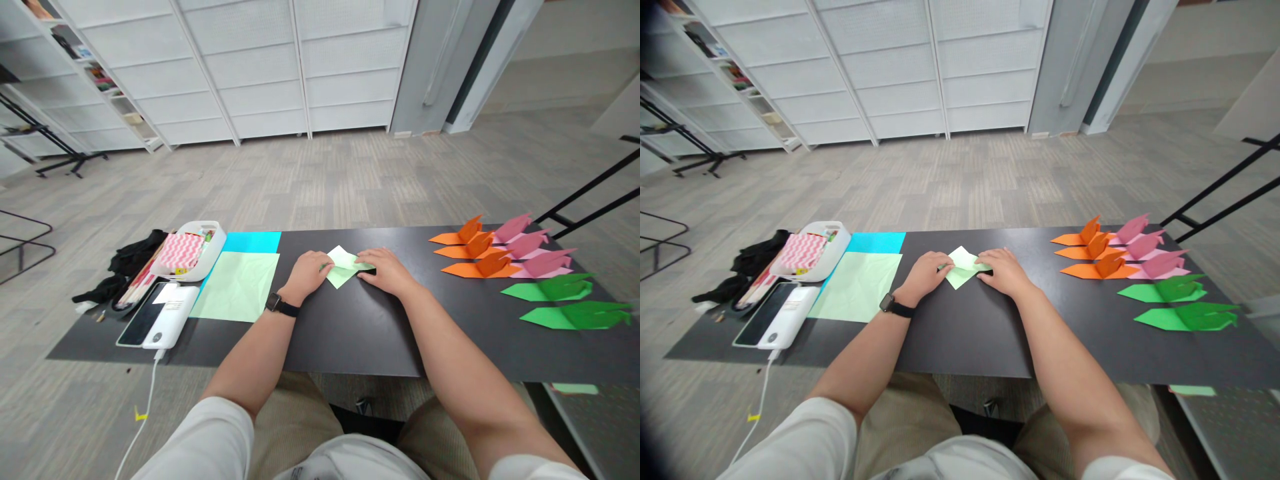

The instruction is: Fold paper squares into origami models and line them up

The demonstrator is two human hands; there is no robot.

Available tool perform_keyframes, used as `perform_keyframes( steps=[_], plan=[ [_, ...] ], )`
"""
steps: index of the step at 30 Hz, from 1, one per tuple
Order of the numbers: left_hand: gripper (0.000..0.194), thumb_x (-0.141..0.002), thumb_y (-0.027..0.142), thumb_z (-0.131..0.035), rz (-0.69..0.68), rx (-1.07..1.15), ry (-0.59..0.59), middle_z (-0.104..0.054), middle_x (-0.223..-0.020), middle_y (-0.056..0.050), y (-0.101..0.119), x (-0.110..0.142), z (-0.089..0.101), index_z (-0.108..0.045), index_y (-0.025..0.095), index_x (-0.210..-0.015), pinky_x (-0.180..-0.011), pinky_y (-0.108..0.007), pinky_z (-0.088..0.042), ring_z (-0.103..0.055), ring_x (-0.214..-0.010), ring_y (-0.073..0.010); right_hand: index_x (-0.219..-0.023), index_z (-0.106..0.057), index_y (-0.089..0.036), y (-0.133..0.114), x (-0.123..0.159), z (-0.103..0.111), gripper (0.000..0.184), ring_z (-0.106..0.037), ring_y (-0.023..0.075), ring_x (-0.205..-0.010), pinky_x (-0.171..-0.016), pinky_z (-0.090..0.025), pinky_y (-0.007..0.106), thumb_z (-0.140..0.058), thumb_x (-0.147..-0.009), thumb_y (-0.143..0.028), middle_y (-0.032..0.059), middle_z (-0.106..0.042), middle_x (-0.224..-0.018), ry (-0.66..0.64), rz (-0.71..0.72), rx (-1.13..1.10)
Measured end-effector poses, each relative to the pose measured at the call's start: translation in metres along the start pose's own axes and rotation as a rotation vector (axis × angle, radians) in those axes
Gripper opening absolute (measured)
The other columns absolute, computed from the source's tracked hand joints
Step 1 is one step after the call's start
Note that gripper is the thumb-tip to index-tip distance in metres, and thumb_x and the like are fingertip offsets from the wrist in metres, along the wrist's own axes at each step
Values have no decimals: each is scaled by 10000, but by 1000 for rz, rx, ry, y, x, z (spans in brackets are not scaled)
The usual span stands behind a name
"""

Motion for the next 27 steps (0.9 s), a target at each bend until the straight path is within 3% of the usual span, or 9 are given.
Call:
perform_keyframes(
  steps=[6,11,15,18,21,27],
  plan=[
    [267,-1069,343,-545,77,129,90,-801,-1149,-58,5,3,12,-789,236,-1089,-1038,-392,-540,-725,-1078,-242,-1149,-833,-298,4,-4,12,294,-728,246,-1162,-1088,-528,434,-581,-1004,-256,47,-806,-1224,78,-17,-71],
    [351,-1103,394,-473,53,331,210,-795,-1214,-67,8,9,34,-771,218,-1161,-1083,-391,-534,-723,-1161,-235,-1123,-836,-289,12,-1,31,304,-748,255,-1091,-1025,-556,421,-552,-1013,-308,44,-824,-1148,223,-111,-137],
    [334,-998,434,-685,-2,390,233,-770,-1291,-84,14,12,46,-741,224,-1252,-1132,-417,-520,-705,-1230,-261,-1104,-835,-278,17,1,36,288,-759,268,-1079,-1014,-567,423,-581,-995,-359,45,-829,-1131,280,-165,-232],
    [314,-942,412,-756,20,396,284,-783,-1223,-88,12,13,47,-752,214,-1187,-1086,-400,-546,-723,-1160,-252,-1080,-835,-274,19,1,35,276,-765,279,-1065,-1000,-574,426,-618,-967,-403,34,-835,-1108,279,-215,-326],
    [222,-981,405,-689,86,417,350,-798,-1068,-65,4,13,45,-761,201,-1031,-981,-351,-574,-735,-1008,-212,-1057,-834,-264,18,1,31,292,-765,279,-1028,-971,-577,422,-629,-956,-446,31,-837,-1077,236,-231,-416],
    [367,-1059,479,-542,180,466,402,-794,-978,-52,-4,13,43,-748,192,-960,-873,-311,-578,-730,-919,-200,-1019,-830,-245,18,1,26,326,-754,258,-952,-936,-579,407,-670,-926,-514,29,-833,-1012,218,-274,-558]
  ],
)
Point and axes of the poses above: each hand's wrist, its own x-axis away from the middle knuckle, its own z-axis out of the back of the hand, y = z × x, the point moved 6 cm from there along -x, towards the middle knuckle
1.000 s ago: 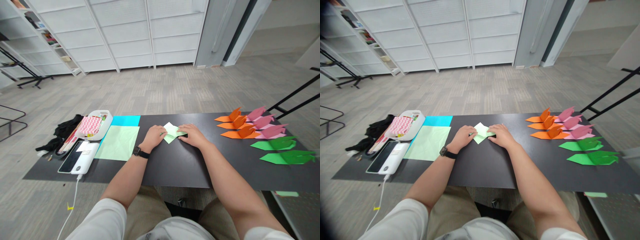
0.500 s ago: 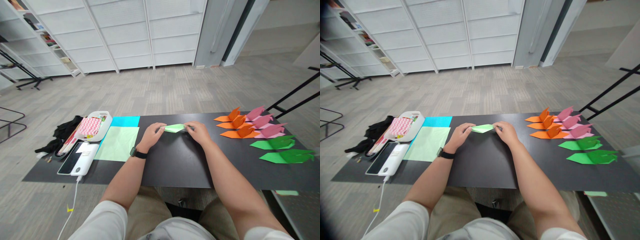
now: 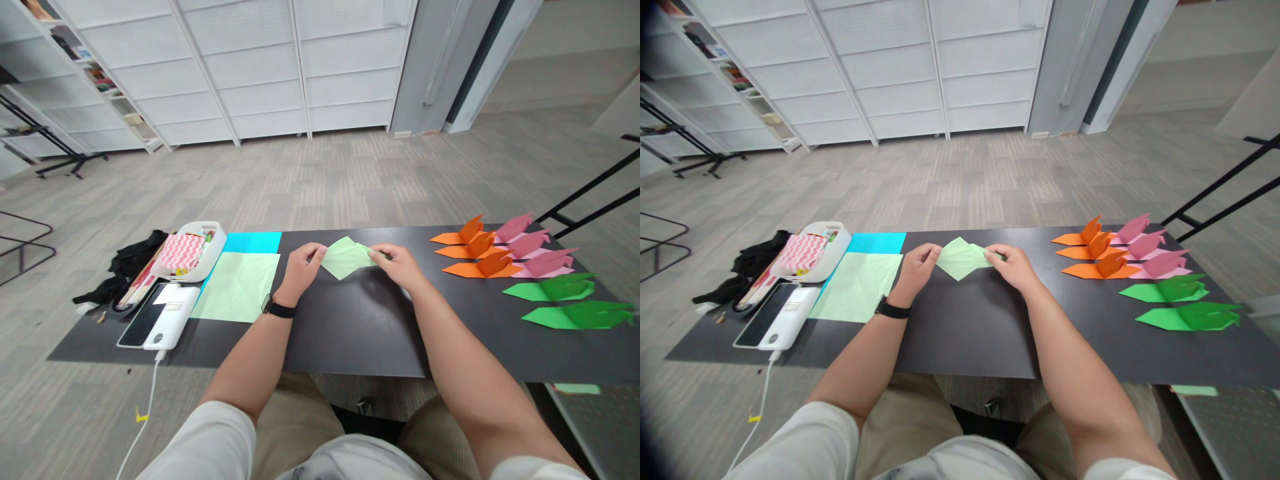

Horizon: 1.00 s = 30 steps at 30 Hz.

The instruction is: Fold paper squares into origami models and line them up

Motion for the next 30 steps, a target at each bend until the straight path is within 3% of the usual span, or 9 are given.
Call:
perform_keyframes(
  steps=[5,11,15,20,26,30],
  plan=[
    [365,-1029,512,-592,15,66,-13,-797,-989,-60,0,2,-2,-759,188,-1048,-826,-304,-591,-736,-898,-203,-1067,-822,-225,6,-1,-2,394,-746,229,-877,-879,-582,376,-698,-906,-562,40,-831,-1006,-39,-74,-148],
    [260,-991,430,-645,91,1,-45,-779,-918,-21,-18,1,-11,-762,210,-1069,-746,-272,-556,-707,-787,-163,-1087,-823,-229,18,-2,-7,393,-746,218,-853,-845,-590,365,-701,-913,-560,48,-834,-1019,-91,-122,-160],
    [276,-990,378,-647,125,-103,-95,-746,-849,7,-28,0,-18,-734,226,-1202,-719,-266,-525,-679,-735,-152,-1108,-828,-252,21,-2,-7,322,-754,229,-879,-842,-593,370,-654,-953,-474,40,-836,-1013,-107,-125,14],
    [253,-988,313,-653,155,-308,-169,-738,-840,-4,-29,2,-26,-734,247,-1218,-731,-292,-513,-691,-750,-187,-1214,-814,-248,4,0,4,331,-742,256,-992,-947,-569,410,-602,-975,-337,77,-812,-1107,49,33,369],
    [244,-1013,301,-613,167,-465,-210,-766,-919,-40,-23,5,-33,-718,258,-1229,-756,-318,-515,-732,-831,-239,-1216,-822,-281,-17,9,-25,318,-720,238,-1057,-999,-543,381,-573,-1025,-336,67,-782,-1147,-202,228,429],
    [229,-1038,362,-592,99,-438,-250,-764,-911,-33,-14,8,-40,-716,263,-1203,-730,-306,-503,-724,-800,-222,-1228,-822,-305,-15,12,-36,309,-675,277,-1100,-1018,-508,441,-596,-1024,-360,79,-752,-1154,-242,189,615]
  ],
)
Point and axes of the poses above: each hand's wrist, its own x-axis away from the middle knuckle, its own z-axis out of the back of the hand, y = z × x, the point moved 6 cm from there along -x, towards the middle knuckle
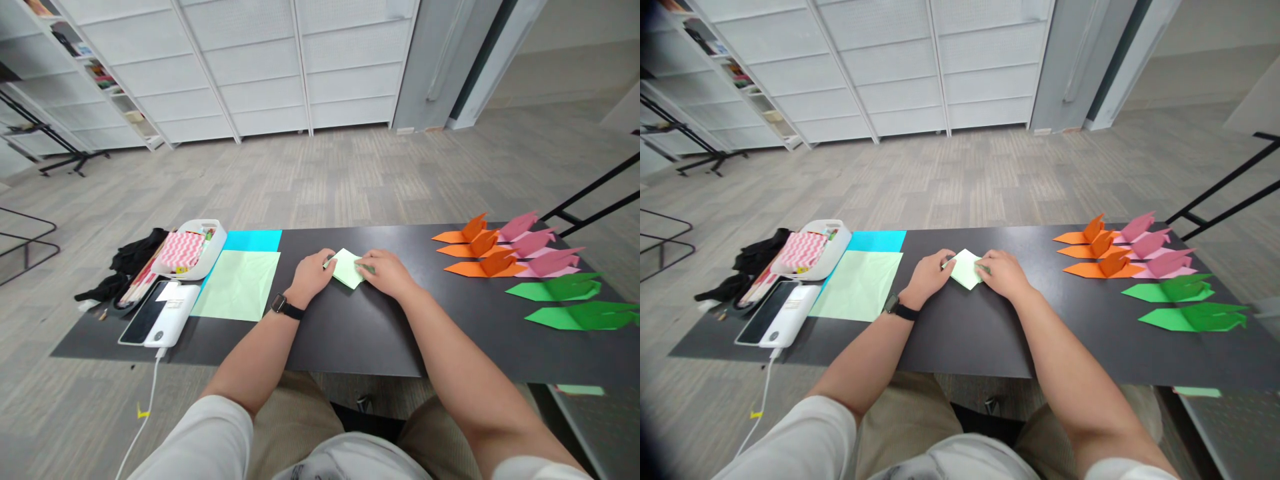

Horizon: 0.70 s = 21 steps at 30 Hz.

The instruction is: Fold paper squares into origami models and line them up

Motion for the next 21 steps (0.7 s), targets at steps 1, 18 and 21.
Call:
perform_keyframes(
  steps=[1,18,21],
  plan=[
    [234,-1038,376,-595,-19,11,-12,-765,-915,-31,3,1,-1,-715,265,-1205,-728,-306,-503,-722,-798,-220,-1226,-822,-309,1,0,-1,302,-663,287,-1108,-1011,-502,451,-612,-1017,-365,80,-747,-1159,-4,-19,32],
    [311,-1003,390,-671,-435,49,-144,-636,-1533,-66,27,12,-11,-713,254,-1279,-1311,-508,-341,-526,-1488,-275,-1148,-851,-352,10,-1,-5,307,-557,338,-1272,-1090,-446,528,-656,-977,-187,95,-660,-1357,104,6,104],
    [304,-1042,392,-608,-404,-20,-216,-629,-1552,-42,24,14,-18,-710,293,-1311,-1320,-556,-290,-543,-1469,-255,-1141,-849,-310,17,-1,-2,280,-574,342,-1248,-1084,-460,532,-678,-954,-189,103,-677,-1323,166,-36,89]
  ],
)
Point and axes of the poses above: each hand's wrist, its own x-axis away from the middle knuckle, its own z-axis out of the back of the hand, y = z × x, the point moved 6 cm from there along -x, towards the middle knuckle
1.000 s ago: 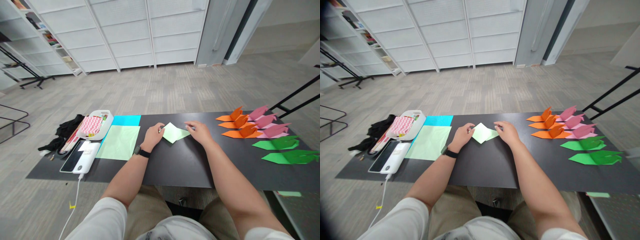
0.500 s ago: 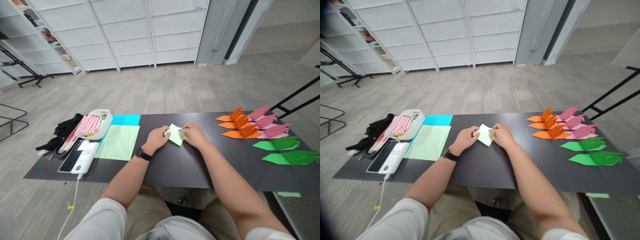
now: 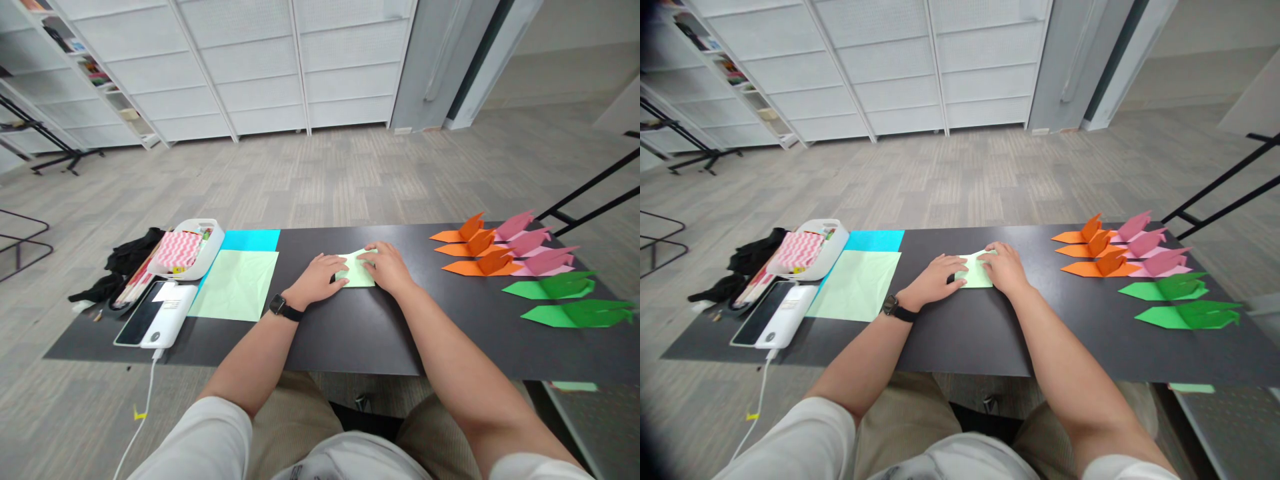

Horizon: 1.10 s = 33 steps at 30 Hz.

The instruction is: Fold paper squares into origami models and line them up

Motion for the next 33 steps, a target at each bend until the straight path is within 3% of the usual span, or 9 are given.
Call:
perform_keyframes(
  steps=[3,9,13,17,25,33],
  plan=[
    [304,-1072,320,-530,92,-75,29,-650,-1524,-28,-9,1,1,-722,317,-1308,-1311,-565,-283,-564,-1422,-241,-1128,-847,-286,6,-1,2,263,-609,332,-1180,-1047,-483,511,-657,-966,-204,106,-704,-1251,33,-23,-16],
    [351,-1006,316,-628,230,-184,117,-680,-1431,-87,-22,2,12,-741,277,-1336,-1222,-547,-405,-605,-1310,-300,-1249,-802,-283,9,-1,-4,368,-659,308,-1120,-1027,-507,488,-604,-967,-155,88,-760,-1207,-40,-12,-67],
    [333,-993,305,-633,195,-167,122,-601,-1544,-101,-19,2,12,-758,257,-1297,-1285,-558,-345,-536,-1430,-307,-1362,-742,-321,5,-1,-10,523,-652,299,-1193,-1089,-497,504,-596,-918,-88,69,-757,-1267,-55,56,-145],
    [389,-987,260,-606,146,-87,69,-583,-1590,-75,-16,2,6,-701,266,-1365,-1308,-574,-318,-513,-1476,-281,-1352,-747,-326,5,-4,-7,561,-670,272,-1146,-1077,-519,481,-568,-894,-57,65,-752,-1214,6,79,-255],
    [379,-1005,298,-599,58,-85,21,-597,-1555,-48,-5,4,3,-738,347,-1355,-1311,-609,-273,-512,-1456,-284,-1132,-830,-306,5,-5,3,371,-687,233,-1007,-947,-559,415,-561,-961,-116,65,-721,-1053,101,145,-366],
    [377,-977,369,-692,-11,-31,-3,-624,-1519,-44,2,4,1,-727,348,-1352,-1309,-573,-286,-532,-1423,-283,-1090,-820,-286,6,-3,6,242,-666,248,-1076,-1023,-523,447,-632,-960,-205,73,-692,-1122,77,169,-297]
  ],
)
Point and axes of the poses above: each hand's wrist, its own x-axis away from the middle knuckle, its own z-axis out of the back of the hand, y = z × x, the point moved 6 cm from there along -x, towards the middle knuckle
